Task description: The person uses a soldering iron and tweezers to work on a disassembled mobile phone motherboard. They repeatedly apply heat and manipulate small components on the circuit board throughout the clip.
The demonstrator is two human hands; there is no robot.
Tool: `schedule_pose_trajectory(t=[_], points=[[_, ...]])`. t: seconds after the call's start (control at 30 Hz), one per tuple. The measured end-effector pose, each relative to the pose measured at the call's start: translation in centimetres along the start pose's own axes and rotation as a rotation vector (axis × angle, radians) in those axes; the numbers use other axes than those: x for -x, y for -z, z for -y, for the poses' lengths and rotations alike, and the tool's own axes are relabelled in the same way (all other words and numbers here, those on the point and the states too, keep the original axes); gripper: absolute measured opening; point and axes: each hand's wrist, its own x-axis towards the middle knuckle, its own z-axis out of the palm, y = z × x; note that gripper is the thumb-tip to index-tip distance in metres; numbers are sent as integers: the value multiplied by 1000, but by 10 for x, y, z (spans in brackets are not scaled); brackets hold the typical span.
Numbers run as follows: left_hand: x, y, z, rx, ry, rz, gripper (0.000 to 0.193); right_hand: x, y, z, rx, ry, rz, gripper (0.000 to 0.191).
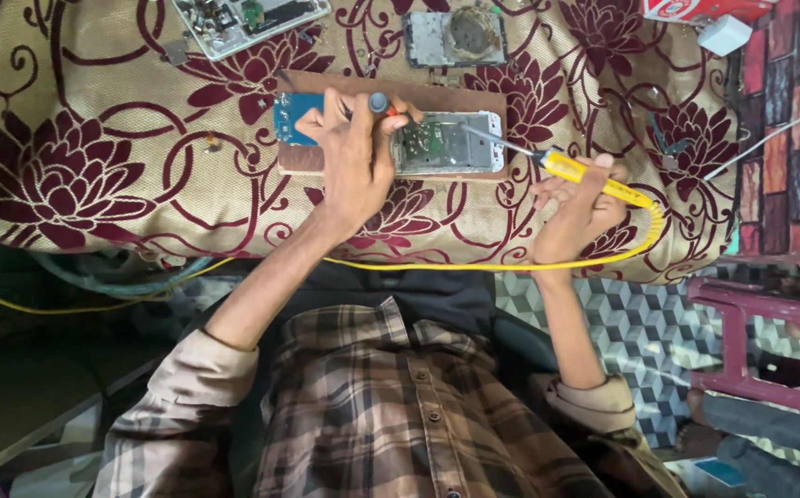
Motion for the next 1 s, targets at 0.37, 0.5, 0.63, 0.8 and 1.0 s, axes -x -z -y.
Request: schedule_pose_trajectory(t=[0.37,0.5,0.63,0.8,1.0], points=[[-1,-4,0,-1,2,-8,9,6,9,-23,-45,25,117,36],[-2,-3,0,1,8,1,10,9,5,-21,47,95,182,32],[-2,-5,-1,0,10,3,10,15,11,-23,99,167,243,28],[0,-6,2,21,9,16,9,21,20,-29,165,237,264,27],[0,-7,2,12,10,-3,8,28,25,-32,124,229,256,26]])
